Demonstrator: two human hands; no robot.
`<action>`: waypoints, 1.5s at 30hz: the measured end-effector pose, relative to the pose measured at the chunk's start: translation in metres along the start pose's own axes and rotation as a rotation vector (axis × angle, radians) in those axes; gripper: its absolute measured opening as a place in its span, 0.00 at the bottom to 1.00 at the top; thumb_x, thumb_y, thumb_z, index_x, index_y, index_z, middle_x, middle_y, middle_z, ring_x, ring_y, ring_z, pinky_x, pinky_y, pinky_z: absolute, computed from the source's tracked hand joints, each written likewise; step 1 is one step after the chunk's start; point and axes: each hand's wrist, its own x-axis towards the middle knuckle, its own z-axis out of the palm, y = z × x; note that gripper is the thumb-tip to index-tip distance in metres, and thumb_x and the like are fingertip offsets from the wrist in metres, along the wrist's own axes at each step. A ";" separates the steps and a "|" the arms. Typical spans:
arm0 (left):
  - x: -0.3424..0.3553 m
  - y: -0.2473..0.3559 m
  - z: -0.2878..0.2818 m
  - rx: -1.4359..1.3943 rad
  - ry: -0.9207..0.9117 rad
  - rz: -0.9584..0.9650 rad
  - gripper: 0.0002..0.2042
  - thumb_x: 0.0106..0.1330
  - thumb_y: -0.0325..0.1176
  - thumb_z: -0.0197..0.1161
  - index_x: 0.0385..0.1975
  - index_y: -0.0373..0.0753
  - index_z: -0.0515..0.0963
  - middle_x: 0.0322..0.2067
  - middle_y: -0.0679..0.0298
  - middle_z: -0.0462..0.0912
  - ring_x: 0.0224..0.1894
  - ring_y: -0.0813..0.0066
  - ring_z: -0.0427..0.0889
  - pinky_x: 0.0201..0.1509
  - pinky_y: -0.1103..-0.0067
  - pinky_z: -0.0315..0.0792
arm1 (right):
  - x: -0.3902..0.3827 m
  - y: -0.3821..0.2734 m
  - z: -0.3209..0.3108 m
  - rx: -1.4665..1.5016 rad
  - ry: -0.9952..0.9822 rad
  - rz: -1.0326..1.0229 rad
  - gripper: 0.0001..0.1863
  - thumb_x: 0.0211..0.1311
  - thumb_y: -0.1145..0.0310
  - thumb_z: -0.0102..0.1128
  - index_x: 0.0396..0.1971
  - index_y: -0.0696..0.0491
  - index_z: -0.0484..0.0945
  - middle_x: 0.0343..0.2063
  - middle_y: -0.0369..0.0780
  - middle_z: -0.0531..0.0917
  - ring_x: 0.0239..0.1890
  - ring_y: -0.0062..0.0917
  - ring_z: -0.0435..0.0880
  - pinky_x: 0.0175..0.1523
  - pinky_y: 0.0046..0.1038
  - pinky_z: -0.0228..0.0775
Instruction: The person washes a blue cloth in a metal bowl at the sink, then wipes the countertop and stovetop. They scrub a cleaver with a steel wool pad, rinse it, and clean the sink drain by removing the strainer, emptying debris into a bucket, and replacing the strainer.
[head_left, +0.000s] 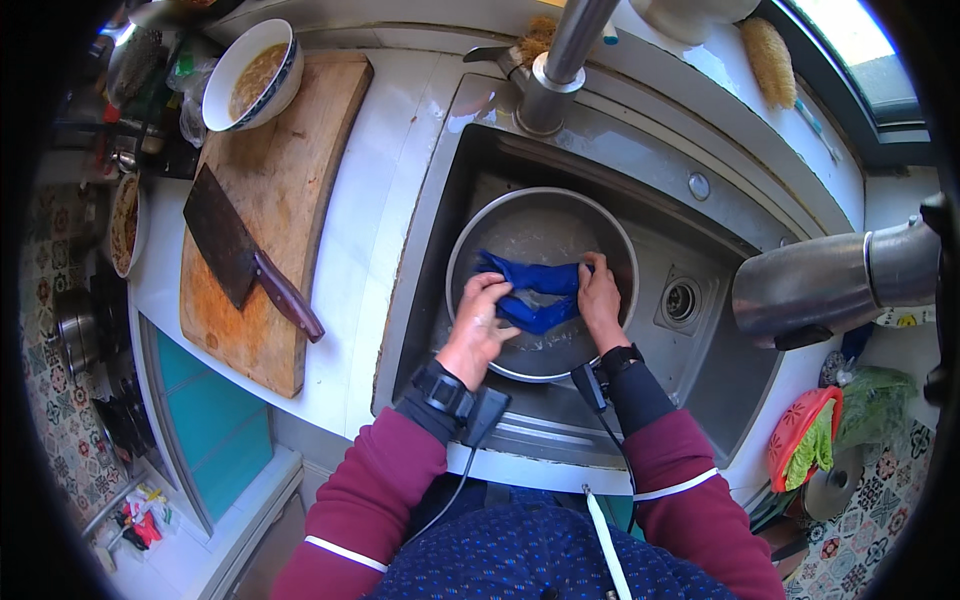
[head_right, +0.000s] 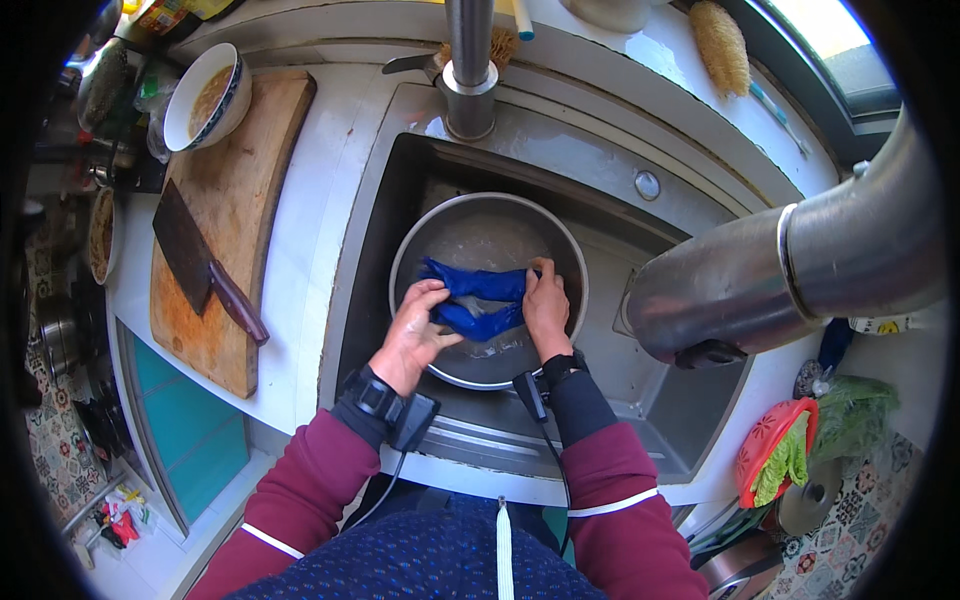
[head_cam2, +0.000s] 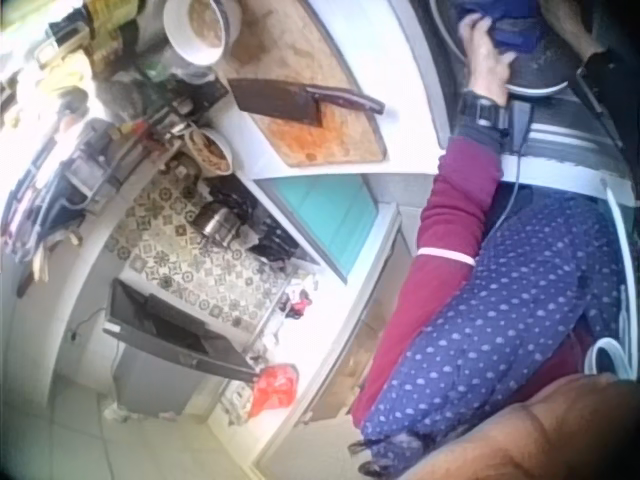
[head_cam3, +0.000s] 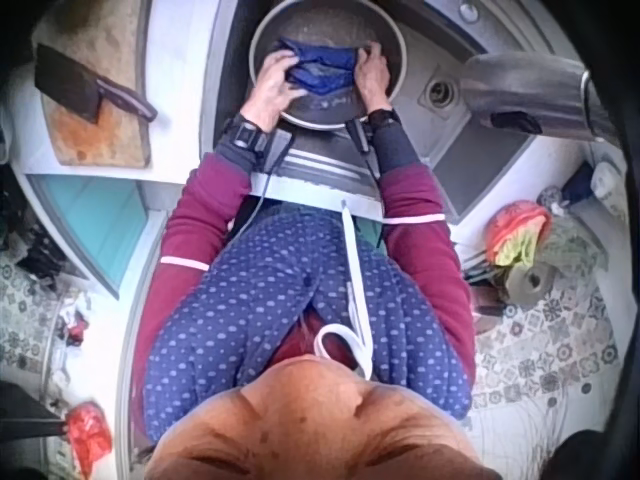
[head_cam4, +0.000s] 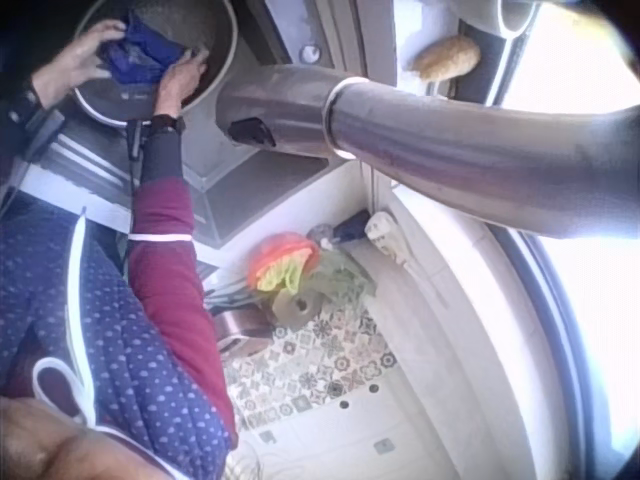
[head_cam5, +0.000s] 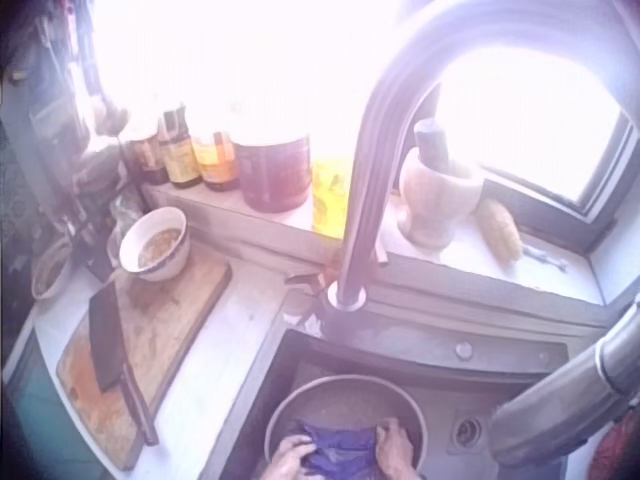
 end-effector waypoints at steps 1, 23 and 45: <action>0.006 0.002 -0.002 0.076 0.029 -0.080 0.24 0.63 0.33 0.59 0.58 0.57 0.63 0.63 0.56 0.58 0.65 0.42 0.57 0.60 0.37 0.52 | -0.005 0.007 0.006 -0.101 -0.156 -0.013 0.17 0.65 0.62 0.53 0.52 0.46 0.69 0.44 0.53 0.78 0.45 0.53 0.79 0.50 0.47 0.71; 0.011 -0.047 0.018 -0.065 -0.024 -0.046 0.11 0.71 0.38 0.49 0.42 0.40 0.76 0.32 0.63 0.81 0.32 0.69 0.83 0.38 0.74 0.79 | -0.073 -0.053 -0.017 0.112 -0.186 -0.112 0.17 0.65 0.55 0.52 0.35 0.52 0.82 0.27 0.56 0.80 0.33 0.52 0.80 0.38 0.46 0.72; 0.035 -0.039 0.009 0.020 0.067 -0.021 0.35 0.67 0.44 0.58 0.70 0.51 0.48 0.61 0.54 0.64 0.57 0.59 0.70 0.55 0.66 0.70 | -0.056 -0.036 -0.030 0.909 -0.751 0.193 0.16 0.61 0.68 0.60 0.48 0.55 0.77 0.43 0.38 0.80 0.45 0.21 0.76 0.54 0.24 0.68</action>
